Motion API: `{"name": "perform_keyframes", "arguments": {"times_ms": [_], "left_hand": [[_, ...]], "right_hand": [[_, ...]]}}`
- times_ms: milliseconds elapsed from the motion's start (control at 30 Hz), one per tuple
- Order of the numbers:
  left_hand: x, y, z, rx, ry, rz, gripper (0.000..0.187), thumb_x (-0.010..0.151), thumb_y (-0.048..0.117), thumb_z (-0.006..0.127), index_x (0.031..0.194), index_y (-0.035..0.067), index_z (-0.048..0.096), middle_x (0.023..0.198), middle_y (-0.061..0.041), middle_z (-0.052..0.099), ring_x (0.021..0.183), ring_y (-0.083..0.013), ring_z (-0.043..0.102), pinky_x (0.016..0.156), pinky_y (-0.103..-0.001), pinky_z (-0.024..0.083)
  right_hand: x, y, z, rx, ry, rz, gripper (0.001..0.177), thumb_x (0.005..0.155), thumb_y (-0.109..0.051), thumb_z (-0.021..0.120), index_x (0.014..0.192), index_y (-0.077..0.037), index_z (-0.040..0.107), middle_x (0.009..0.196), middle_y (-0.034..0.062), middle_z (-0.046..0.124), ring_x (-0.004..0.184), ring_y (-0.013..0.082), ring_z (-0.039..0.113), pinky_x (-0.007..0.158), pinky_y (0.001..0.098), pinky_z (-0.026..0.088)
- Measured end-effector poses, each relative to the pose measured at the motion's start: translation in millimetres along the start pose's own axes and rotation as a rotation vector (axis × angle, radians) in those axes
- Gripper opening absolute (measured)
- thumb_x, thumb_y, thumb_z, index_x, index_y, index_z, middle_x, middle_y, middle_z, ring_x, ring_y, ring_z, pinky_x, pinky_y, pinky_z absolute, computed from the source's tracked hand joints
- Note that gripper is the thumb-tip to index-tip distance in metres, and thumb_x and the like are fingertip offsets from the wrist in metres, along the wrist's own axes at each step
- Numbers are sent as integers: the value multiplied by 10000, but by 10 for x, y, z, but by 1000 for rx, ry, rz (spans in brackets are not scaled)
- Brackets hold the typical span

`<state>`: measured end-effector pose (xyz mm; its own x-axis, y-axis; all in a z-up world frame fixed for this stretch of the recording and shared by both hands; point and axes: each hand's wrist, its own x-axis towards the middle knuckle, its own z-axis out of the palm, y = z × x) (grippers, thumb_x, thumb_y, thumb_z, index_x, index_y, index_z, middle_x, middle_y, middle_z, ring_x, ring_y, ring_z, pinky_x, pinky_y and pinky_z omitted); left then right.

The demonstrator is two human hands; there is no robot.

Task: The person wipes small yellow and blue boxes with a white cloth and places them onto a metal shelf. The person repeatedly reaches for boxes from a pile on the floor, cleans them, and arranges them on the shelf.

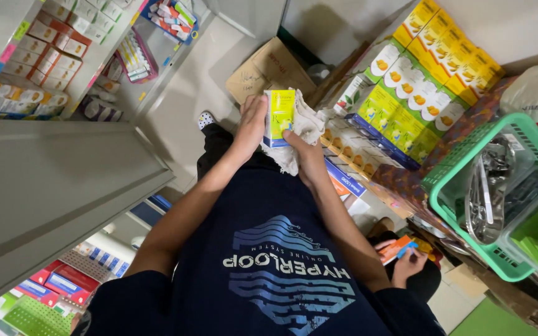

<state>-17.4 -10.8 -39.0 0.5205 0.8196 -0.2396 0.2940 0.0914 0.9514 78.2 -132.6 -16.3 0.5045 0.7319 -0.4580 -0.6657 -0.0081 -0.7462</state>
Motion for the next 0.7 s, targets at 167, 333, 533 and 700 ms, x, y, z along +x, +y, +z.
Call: {"name": "perform_keyframes", "arguments": {"times_ms": [167, 333, 533, 700], "left_hand": [[-118, 124, 29, -37, -1, -145, 393, 1105, 443, 463, 1336, 168, 622, 1246, -110, 604, 1259, -289, 560, 1076, -463, 429], [-95, -104, 70, -222, 61, -148, 290, 1053, 360, 565, 1210, 137, 663, 1026, -103, 658, 981, -254, 618, 863, -404, 547], [-54, -273, 56, -252, 139, -212, 347, 1010, 397, 633, 1250, 154, 700, 1111, -127, 707, 1063, -270, 675, 898, -419, 569], [39, -220, -67, -286, 205, -220, 377, 989, 455, 662, 1239, 181, 731, 1082, -99, 744, 1021, -227, 705, 836, -375, 603]], "right_hand": [[-17, 52, -97, -23, 34, 35, 646, 867, -143, 862, 1393, 23, 526, 1123, 140, 684, 944, 279, 751, 767, 493, 651], [92, 194, -332, -145, 111, 89, 773, 840, -205, 890, 1464, 2, 486, 1260, 143, 649, 1062, 302, 730, 850, 487, 654], [161, 139, -214, -223, 98, 164, 870, 851, -269, 868, 1536, 13, 412, 1418, 205, 558, 1237, 364, 629, 981, 563, 549], [299, 178, -199, -193, -18, 97, 809, 842, -238, 871, 1505, -20, 462, 1367, 152, 619, 1164, 311, 677, 950, 506, 582]]}}
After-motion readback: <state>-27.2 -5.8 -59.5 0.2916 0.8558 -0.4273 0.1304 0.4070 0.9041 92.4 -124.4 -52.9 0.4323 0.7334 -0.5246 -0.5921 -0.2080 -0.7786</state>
